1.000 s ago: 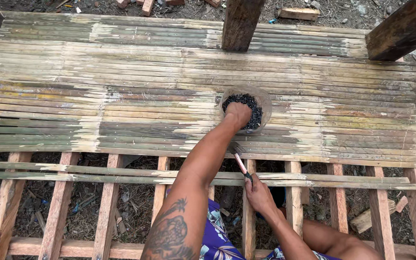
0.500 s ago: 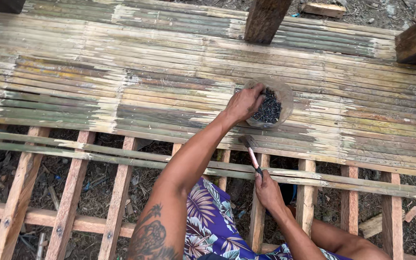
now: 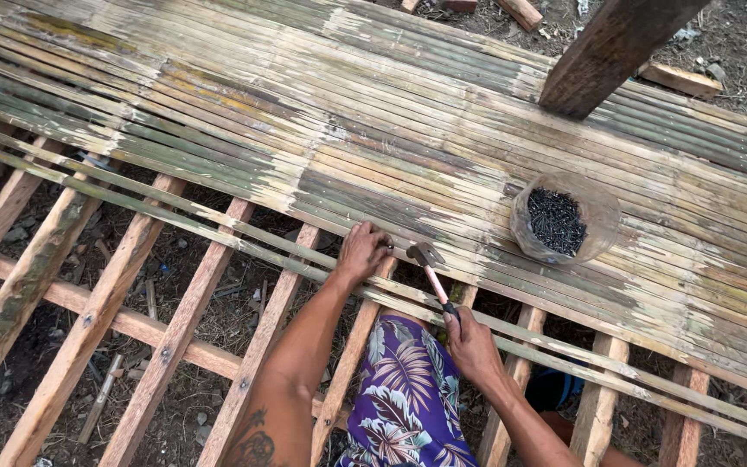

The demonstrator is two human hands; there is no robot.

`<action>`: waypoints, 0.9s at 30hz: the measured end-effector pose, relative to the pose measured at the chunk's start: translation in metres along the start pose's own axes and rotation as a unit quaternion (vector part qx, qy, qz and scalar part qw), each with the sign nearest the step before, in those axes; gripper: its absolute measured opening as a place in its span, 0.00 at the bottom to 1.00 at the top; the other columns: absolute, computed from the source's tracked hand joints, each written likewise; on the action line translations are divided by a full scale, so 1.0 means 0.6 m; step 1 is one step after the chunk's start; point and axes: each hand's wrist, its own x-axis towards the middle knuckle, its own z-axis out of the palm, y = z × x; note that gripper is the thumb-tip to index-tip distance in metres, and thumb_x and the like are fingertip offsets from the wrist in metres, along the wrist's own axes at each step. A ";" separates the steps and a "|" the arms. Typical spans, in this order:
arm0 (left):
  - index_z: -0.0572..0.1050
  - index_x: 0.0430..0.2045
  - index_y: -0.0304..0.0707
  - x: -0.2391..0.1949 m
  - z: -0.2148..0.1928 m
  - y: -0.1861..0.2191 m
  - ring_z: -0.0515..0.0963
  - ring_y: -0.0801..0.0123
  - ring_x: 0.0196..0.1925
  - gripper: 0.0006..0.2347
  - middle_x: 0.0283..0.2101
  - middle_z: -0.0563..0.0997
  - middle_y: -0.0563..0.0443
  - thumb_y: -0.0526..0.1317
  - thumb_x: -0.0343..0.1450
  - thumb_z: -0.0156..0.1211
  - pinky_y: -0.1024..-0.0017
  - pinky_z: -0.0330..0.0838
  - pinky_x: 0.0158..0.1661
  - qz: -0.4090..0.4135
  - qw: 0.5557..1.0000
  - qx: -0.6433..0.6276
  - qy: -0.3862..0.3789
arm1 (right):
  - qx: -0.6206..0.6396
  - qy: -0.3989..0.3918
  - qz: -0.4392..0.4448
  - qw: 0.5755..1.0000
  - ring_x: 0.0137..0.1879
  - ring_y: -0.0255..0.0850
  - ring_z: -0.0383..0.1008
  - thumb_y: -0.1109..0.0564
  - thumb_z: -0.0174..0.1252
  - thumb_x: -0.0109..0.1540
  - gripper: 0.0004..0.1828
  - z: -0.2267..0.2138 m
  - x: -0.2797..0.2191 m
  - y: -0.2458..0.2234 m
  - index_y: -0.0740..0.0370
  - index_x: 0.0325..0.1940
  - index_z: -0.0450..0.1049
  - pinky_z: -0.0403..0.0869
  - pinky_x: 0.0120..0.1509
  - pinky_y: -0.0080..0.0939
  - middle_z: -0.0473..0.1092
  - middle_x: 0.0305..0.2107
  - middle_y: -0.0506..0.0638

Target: The person repeatedly picks up nails from a plastic container and hammers them into bamboo slats laid across a wooden frame. The person works along the length of the slats, securing them to the underlying frame.

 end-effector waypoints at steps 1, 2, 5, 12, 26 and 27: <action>0.80 0.40 0.44 -0.002 0.009 -0.005 0.72 0.52 0.51 0.10 0.45 0.75 0.47 0.38 0.66 0.67 0.57 0.68 0.53 -0.024 1.000 0.003 -0.014 | 0.010 -0.008 -0.004 1.000 0.20 0.56 0.75 0.44 0.46 0.69 0.16 0.000 0.002 -0.011 0.59 0.49 0.67 0.67 0.28 0.58 0.71 0.15 0.61; 0.80 0.41 0.45 -0.011 0.019 -0.006 0.71 0.54 0.52 0.10 0.47 0.73 0.48 0.39 0.67 0.67 0.57 0.66 0.55 -0.051 0.998 0.005 -0.032 | 0.010 -0.002 -0.028 1.000 0.20 0.55 0.74 0.45 0.46 0.70 0.16 0.000 -0.003 -0.016 0.60 0.47 0.66 0.67 0.28 0.57 0.70 0.15 0.61; 0.80 0.39 0.45 -0.009 0.023 -0.014 0.71 0.55 0.51 0.08 0.46 0.74 0.49 0.43 0.69 0.67 0.58 0.66 0.54 -0.053 0.998 -0.002 -0.041 | 0.020 0.032 -0.116 0.993 0.19 0.52 0.72 0.47 0.45 0.70 0.15 -0.004 0.004 -0.034 0.62 0.46 0.66 0.67 0.26 0.55 0.69 0.14 0.59; 0.81 0.41 0.48 -0.009 0.029 -0.015 0.71 0.55 0.52 0.10 0.47 0.74 0.48 0.44 0.68 0.67 0.58 0.67 0.55 -0.079 0.995 0.002 -0.055 | -0.072 -0.054 -0.042 0.995 0.20 0.57 0.70 0.48 0.40 0.73 0.15 0.003 0.050 -0.076 0.60 0.45 0.65 0.69 0.26 0.59 0.68 0.15 0.57; 0.83 0.39 0.51 -0.037 -0.043 0.013 0.72 0.60 0.57 0.08 0.50 0.75 0.53 0.40 0.71 0.59 0.65 0.74 0.55 -0.117 0.988 0.096 -0.025 | -0.208 -0.049 -0.069 0.975 0.26 0.64 0.73 0.46 0.44 0.73 0.17 -0.036 0.088 -0.100 0.63 0.44 0.64 0.68 0.33 0.62 0.71 0.19 0.64; 0.84 0.39 0.52 -0.029 -0.050 0.014 0.72 0.60 0.58 0.08 0.50 0.74 0.53 0.40 0.72 0.58 0.65 0.74 0.56 -0.136 0.985 0.094 -0.039 | -0.193 -0.034 -0.061 0.979 0.25 0.65 0.72 0.45 0.43 0.73 0.18 -0.043 0.096 -0.109 0.64 0.45 0.63 0.68 0.33 0.63 0.71 0.18 0.65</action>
